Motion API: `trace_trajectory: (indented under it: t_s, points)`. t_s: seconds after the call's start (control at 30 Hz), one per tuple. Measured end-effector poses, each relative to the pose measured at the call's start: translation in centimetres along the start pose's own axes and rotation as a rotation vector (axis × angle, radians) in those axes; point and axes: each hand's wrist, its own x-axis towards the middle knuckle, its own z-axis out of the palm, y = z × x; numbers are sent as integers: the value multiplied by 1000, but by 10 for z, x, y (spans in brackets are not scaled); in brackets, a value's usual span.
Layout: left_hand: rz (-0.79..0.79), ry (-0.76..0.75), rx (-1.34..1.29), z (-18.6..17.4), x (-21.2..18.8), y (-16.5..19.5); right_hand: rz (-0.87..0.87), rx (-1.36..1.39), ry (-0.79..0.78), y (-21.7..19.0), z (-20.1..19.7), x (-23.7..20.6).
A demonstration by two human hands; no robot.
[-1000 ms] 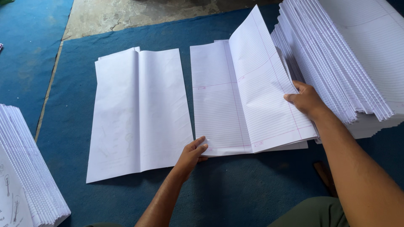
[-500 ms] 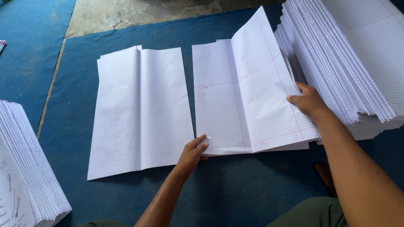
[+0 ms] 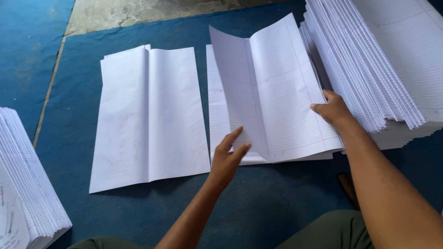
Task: The person sits on a blue mat and repeatedly picks up folded paper sheets from a stack, unfolds them to check the printed side, and places them into a separate pile. The task involves handling printed and lined paper sheets by hand.
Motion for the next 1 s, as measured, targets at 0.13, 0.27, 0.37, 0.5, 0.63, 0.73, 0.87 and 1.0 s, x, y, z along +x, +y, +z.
trace_trajectory:
  t_s: [0.13,0.27,0.37,0.5,0.63,0.73,0.87,1.0]
  points:
    - [-15,-71,-19,33,3,22,-96,-8,13,11,4,8]
    - [21,-126,-53,70,13,28,-57,51,-24,17,6,14]
    - [71,-159,-10,94,19,23,-34,44,-45,23,5,17]
    - [139,-184,59,116,27,13,-34,81,-41,33,14,28]
    - [53,-213,30,133,33,6,-325,30,54,47,25,34]
    - [2,-244,-2,138,34,-2,-202,10,-36,52,26,34]
    - [-33,-255,51,144,36,-15,17,153,-120,46,24,27]
    - [9,-252,222,152,34,-22,122,229,-142,36,25,19]
